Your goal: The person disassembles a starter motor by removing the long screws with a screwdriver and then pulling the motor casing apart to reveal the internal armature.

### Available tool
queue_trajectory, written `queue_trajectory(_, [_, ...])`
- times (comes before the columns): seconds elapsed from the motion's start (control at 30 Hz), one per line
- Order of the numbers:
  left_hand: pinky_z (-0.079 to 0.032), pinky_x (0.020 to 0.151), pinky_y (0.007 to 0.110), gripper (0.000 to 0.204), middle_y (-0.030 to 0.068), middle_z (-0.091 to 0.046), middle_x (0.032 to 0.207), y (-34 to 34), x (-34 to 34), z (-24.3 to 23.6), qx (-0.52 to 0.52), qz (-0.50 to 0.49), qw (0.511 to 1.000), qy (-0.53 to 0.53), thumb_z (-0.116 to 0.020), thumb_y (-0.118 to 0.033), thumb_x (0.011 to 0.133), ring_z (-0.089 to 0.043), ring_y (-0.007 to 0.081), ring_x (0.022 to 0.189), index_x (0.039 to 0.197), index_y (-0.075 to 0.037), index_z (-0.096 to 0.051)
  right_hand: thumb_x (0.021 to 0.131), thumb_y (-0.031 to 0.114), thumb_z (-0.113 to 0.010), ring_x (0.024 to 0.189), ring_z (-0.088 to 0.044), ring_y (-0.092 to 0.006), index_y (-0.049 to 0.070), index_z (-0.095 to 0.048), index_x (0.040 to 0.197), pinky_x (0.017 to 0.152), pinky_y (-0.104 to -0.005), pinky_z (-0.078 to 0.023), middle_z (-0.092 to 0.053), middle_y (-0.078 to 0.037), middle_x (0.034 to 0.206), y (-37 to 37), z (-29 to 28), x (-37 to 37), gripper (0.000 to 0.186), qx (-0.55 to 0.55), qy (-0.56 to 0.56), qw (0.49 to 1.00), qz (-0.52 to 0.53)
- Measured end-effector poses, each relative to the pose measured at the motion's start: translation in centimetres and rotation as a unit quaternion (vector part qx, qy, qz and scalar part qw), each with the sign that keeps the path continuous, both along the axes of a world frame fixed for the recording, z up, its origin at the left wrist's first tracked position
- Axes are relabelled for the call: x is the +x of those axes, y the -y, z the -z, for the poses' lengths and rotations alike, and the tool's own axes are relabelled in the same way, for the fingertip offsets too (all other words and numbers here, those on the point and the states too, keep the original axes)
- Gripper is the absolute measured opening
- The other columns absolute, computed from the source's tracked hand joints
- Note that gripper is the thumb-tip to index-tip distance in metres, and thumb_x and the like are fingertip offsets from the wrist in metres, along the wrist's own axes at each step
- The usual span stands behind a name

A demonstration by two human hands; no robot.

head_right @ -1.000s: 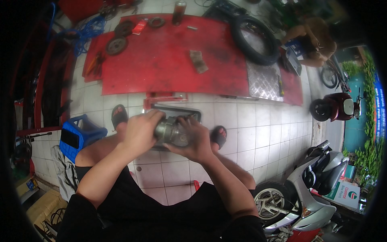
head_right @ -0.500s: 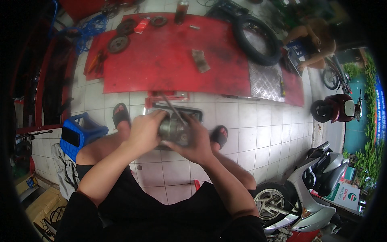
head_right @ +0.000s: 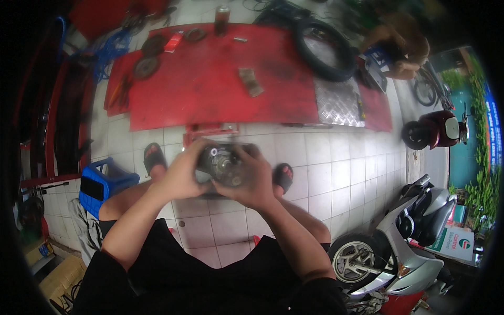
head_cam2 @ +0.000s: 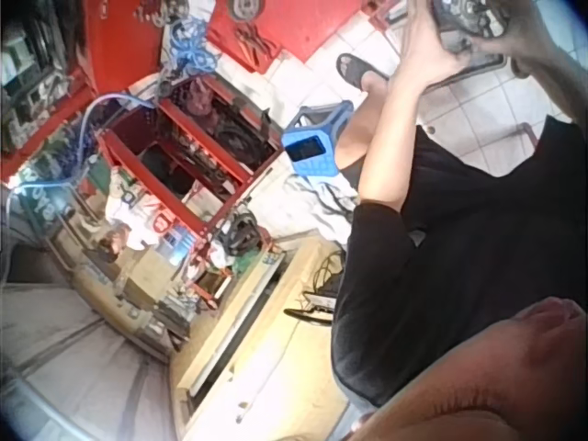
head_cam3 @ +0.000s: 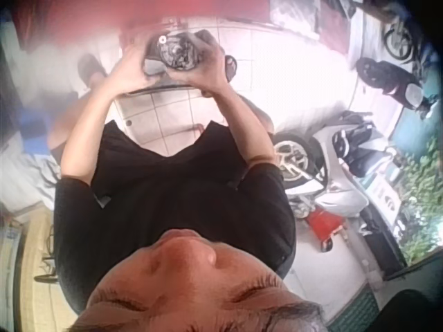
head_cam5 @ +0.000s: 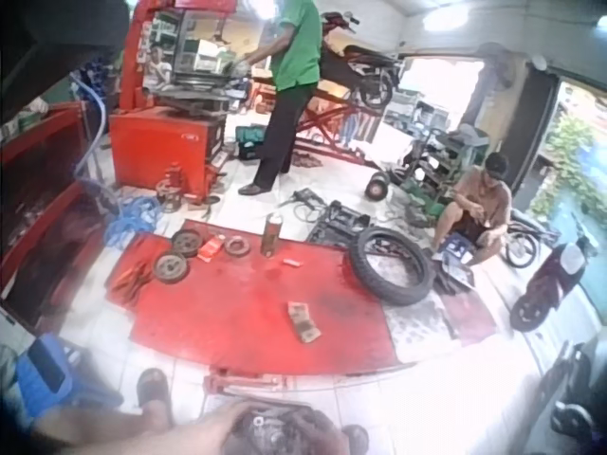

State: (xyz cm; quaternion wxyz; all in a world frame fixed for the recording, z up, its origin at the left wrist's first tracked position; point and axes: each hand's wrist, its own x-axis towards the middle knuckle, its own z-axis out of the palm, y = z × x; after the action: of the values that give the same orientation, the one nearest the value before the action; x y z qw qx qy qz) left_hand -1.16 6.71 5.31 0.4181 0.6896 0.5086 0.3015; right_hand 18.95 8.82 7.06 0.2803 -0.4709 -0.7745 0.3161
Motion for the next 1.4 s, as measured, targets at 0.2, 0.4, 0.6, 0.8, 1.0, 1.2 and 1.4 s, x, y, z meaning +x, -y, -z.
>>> queue_trajectory(0.2, [-0.036, 0.112, 0.040, 0.115, 0.0209, -0.041, 0.142, -0.5, -0.2, 1.8, -0.172, 0.022, 0.968, 0.180, -0.092, -0.028, 0.064, -0.043, 0.0297, 0.133, 0.150, 0.001, -0.021, 0.057, 0.031, -0.085, 0.092, -0.065, -0.0335, 0.002, -0.057, 0.125, 0.076, -0.0421, -0.055, -0.055, -0.019, 0.114, 0.4, 1.6, 1.6, 0.079, 0.033, 0.076, 0.996, -0.012])
queue_trajectory(0.4, [-0.047, 0.100, 0.035, 0.085, 0.0133, -0.055, 0.129, 0.0, 2.2, 4.4, -0.330, -0.037, 0.864, 0.378, -0.090, -0.016, 0.066, -0.057, 0.0219, 0.117, 0.136, 0.002, -0.043, 0.051, 0.026, -0.087, 0.085, -0.067, -0.0297, 0.002, -0.063, 0.119, 0.068, -0.0370, -0.055, -0.059, -0.014, 0.109, 1.0, 1.7, 1.3, 0.076, 0.071, 0.120, 0.990, -0.035])
queue_trajectory(0.6, [-0.049, 0.097, 0.033, 0.070, 0.0099, -0.061, 0.123, 0.4, 3.2, 3.7, -0.337, -0.093, 0.849, 0.395, -0.089, -0.014, 0.069, -0.060, 0.0192, 0.112, 0.128, -0.001, -0.053, 0.054, 0.030, -0.087, 0.091, -0.067, -0.0315, 0.005, -0.054, 0.135, 0.071, -0.0388, -0.055, -0.061, -0.015, 0.111, 1.2, 0.9, 1.7, 0.091, 0.041, 0.165, 0.984, -0.050])
queue_trajectory(0.8, [-0.051, 0.095, 0.036, 0.047, 0.0091, -0.064, 0.113, -0.5, -0.4, 4.0, -0.385, -0.284, 0.714, 0.511, -0.081, -0.007, 0.077, -0.063, 0.0232, 0.106, 0.118, -0.001, -0.059, 0.061, 0.019, -0.091, 0.100, -0.068, -0.0228, 0.004, -0.038, 0.147, 0.074, -0.0377, -0.055, -0.062, -0.019, 0.127, -1.1, 1.1, 2.7, 0.102, -0.018, 0.005, 1.000, -0.022])
queue_trajectory(1.0, [-0.055, 0.090, 0.032, 0.027, 0.0066, -0.064, 0.095, -2.3, -4.9, -0.7, -0.257, -0.397, 0.700, 0.535, -0.078, -0.009, 0.081, -0.062, 0.0181, 0.091, 0.103, -0.002, -0.064, 0.077, 0.027, -0.082, 0.082, -0.069, -0.0165, 0.005, -0.060, 0.129, 0.073, -0.0297, -0.052, -0.073, -0.011, 0.096, -2.0, 4.7, 4.0, 0.060, -0.160, -0.008, 0.986, 0.035])
queue_trajectory(1.2, [-0.055, 0.089, 0.032, 0.023, 0.0050, -0.060, 0.091, -2.2, -7.1, -0.1, -0.255, -0.437, 0.608, 0.612, -0.079, -0.009, 0.080, -0.058, 0.0145, 0.087, 0.097, -0.004, -0.065, 0.079, 0.039, -0.076, 0.081, -0.070, -0.0243, 0.004, -0.071, 0.110, 0.075, -0.0347, -0.053, -0.072, -0.016, 0.088, 2.3, 18.4, 0.1, 0.046, -0.351, 0.120, 0.927, 0.047])
queue_trajectory(1.4, [-0.053, 0.093, 0.035, 0.023, 0.0032, -0.059, 0.090, -1.4, -7.0, -2.3, -0.279, -0.454, 0.574, 0.621, -0.078, -0.010, 0.081, -0.057, 0.0146, 0.089, 0.099, -0.005, -0.064, 0.074, 0.038, -0.078, 0.104, -0.065, -0.0381, -0.002, -0.068, 0.107, 0.090, -0.0423, -0.053, -0.067, -0.026, 0.107, 10.9, 33.3, -4.3, 0.053, -0.427, 0.301, 0.846, 0.109])
